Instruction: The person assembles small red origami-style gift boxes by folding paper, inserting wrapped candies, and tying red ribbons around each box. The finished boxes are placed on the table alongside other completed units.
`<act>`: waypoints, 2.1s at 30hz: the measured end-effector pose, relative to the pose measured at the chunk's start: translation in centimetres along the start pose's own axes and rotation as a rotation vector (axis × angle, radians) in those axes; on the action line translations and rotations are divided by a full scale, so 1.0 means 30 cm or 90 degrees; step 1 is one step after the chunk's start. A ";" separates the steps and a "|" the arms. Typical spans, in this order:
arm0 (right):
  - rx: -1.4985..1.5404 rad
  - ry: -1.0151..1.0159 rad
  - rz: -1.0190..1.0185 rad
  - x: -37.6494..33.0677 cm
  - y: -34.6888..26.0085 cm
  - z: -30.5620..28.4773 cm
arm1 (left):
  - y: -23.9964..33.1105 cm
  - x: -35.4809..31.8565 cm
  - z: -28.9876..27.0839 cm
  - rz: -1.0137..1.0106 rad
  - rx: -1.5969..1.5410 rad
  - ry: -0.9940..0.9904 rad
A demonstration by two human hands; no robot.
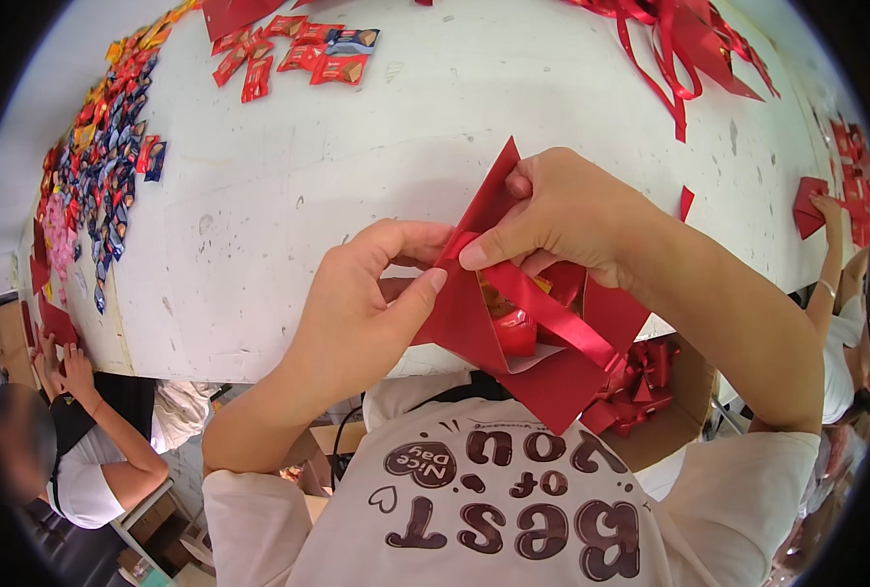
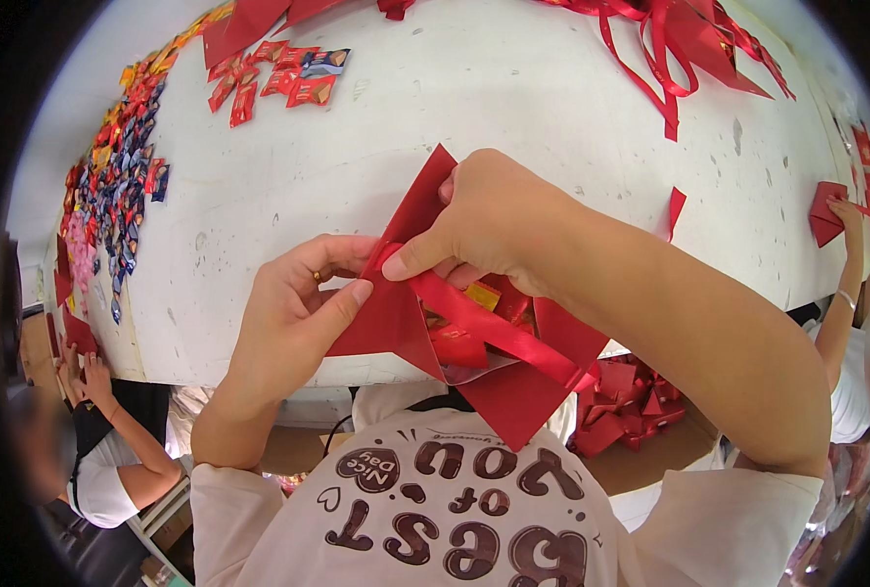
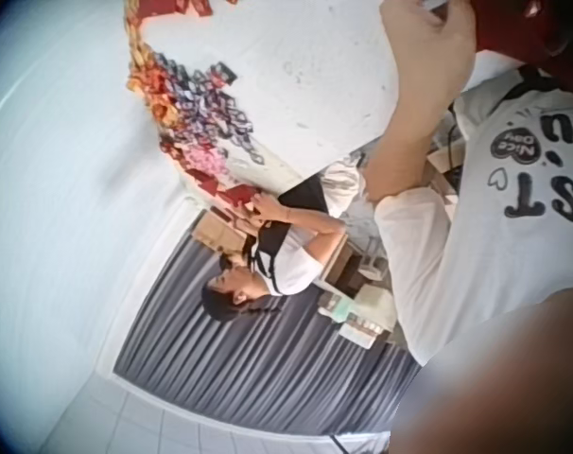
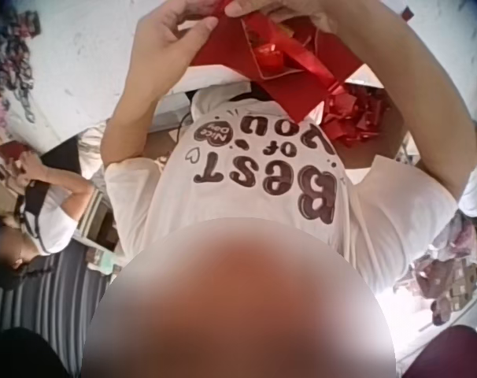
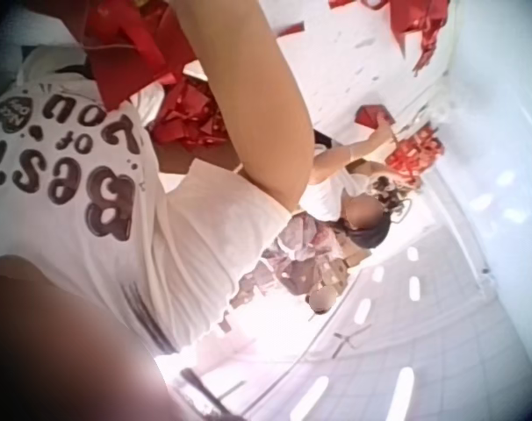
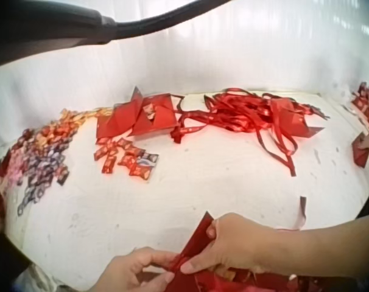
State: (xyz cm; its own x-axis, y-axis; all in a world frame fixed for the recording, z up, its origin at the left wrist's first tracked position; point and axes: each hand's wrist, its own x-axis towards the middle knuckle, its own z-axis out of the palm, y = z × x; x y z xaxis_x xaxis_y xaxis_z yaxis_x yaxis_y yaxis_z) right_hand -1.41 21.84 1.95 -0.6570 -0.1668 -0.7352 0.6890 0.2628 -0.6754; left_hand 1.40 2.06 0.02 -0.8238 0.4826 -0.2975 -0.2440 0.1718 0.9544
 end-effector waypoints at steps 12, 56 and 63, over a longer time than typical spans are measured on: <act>-0.079 0.003 -0.032 0.004 0.004 0.026 | 0.016 0.035 -0.025 -0.127 -0.126 0.020; -0.496 0.496 -0.934 -0.495 0.025 -0.070 | 0.381 -0.028 0.177 0.361 0.310 -0.205; -0.363 0.393 -0.859 -0.510 0.027 -0.093 | 0.408 -0.013 0.176 0.398 0.352 -0.179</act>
State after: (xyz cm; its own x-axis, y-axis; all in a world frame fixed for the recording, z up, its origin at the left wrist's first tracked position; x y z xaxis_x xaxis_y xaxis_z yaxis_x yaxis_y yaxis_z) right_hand 8.35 27.25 12.83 -0.7796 -0.2049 0.5918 -0.5844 0.5778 -0.5698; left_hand 1.44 8.50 11.70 -0.5496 0.8083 0.2112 0.5517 0.1612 0.8183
